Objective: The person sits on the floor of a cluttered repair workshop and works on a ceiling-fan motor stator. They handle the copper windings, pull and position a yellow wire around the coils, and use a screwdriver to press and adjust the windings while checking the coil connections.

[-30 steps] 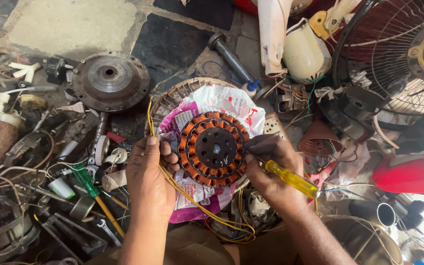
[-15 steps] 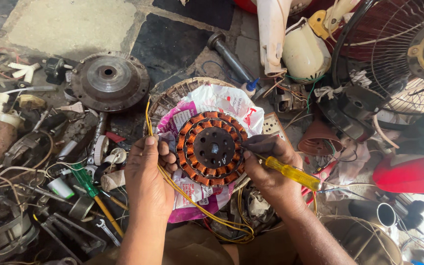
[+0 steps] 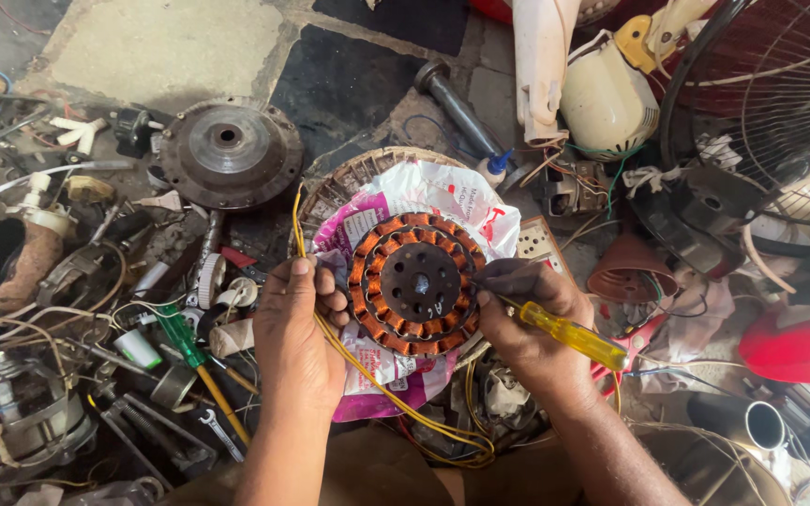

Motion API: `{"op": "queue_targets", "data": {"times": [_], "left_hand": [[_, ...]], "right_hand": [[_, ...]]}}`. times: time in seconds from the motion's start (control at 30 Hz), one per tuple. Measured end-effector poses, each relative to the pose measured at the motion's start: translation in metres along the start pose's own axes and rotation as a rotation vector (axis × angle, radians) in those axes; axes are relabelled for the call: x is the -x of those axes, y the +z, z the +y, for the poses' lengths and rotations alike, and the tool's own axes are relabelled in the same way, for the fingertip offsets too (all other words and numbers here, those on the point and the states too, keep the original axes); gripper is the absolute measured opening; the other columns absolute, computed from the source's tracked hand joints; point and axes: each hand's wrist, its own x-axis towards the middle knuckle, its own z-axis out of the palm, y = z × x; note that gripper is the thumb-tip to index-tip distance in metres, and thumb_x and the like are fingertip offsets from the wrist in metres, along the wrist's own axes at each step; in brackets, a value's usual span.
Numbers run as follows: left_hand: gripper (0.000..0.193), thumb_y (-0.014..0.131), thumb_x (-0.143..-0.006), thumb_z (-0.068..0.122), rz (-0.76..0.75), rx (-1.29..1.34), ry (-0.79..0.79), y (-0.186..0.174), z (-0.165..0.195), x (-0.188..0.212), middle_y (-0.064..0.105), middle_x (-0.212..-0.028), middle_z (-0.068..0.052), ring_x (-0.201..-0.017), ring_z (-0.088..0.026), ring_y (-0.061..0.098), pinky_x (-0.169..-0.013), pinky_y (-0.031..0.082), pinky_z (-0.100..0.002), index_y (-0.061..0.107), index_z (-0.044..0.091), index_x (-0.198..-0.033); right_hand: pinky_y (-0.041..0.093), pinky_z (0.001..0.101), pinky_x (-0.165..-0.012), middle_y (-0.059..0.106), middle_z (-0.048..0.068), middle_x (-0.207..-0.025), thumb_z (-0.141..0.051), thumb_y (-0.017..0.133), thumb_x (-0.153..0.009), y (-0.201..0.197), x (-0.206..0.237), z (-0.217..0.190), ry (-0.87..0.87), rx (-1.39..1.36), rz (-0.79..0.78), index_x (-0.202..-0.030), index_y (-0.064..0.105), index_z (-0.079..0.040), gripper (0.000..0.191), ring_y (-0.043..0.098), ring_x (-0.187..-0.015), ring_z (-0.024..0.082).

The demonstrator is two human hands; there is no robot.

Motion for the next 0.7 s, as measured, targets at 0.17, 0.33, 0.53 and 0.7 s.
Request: {"op": "queue_targets", "data": {"times": [0.17, 0.33, 0.53, 0.7], "left_hand": [[0.012, 0.064, -0.101, 0.024, -0.004, -0.004, -0.009, 0.0016, -0.0021, 0.0016, 0.062, -0.079, 0.004, -0.065, -0.007, 0.056, -0.056, 0.043, -0.023, 0.061, 0.013, -0.102], [0.013, 0.064, -0.101, 0.025, -0.005, -0.006, 0.001, 0.0026, -0.0011, 0.0009, 0.063, -0.08, 0.004, -0.065, -0.007, 0.056, -0.056, 0.043, -0.023, 0.061, 0.012, -0.102], [0.013, 0.065, -0.1, 0.025, -0.018, 0.006, 0.011, -0.0003, -0.0049, 0.0022, 0.062, -0.08, 0.004, -0.065, -0.007, 0.056, -0.056, 0.043, -0.023, 0.061, 0.013, -0.102], [0.013, 0.065, -0.101, 0.025, -0.016, 0.003, 0.011, 0.0013, -0.0064, -0.0013, 0.063, -0.08, 0.004, -0.065, -0.007, 0.056, -0.056, 0.042, -0.023, 0.061, 0.013, -0.101]], "right_hand": [[0.059, 0.0275, -0.082, 0.077, 0.007, -0.103, -0.003, 0.077, -0.085, -0.0057, -0.0005, -0.0018, -0.066, 0.044, -0.017, -0.091, 0.068, -0.004, 0.012, 0.073, -0.092, 0.012], [0.059, 0.0274, -0.081, 0.078, 0.006, -0.1, -0.004, 0.078, -0.084, -0.0051, -0.0023, -0.0034, -0.022, 0.016, -0.029, -0.09, 0.067, -0.004, 0.012, 0.074, -0.089, 0.013], [0.06, 0.0278, -0.082, 0.078, 0.006, -0.101, -0.004, 0.076, -0.085, -0.0029, -0.0014, -0.0019, -0.082, 0.039, -0.015, -0.092, 0.067, -0.004, 0.011, 0.074, -0.089, 0.013], [0.059, 0.0276, -0.081, 0.077, 0.007, -0.101, -0.004, 0.077, -0.084, -0.0043, -0.0017, -0.0005, -0.062, 0.035, -0.013, -0.091, 0.068, -0.004, 0.012, 0.074, -0.09, 0.013]]}}
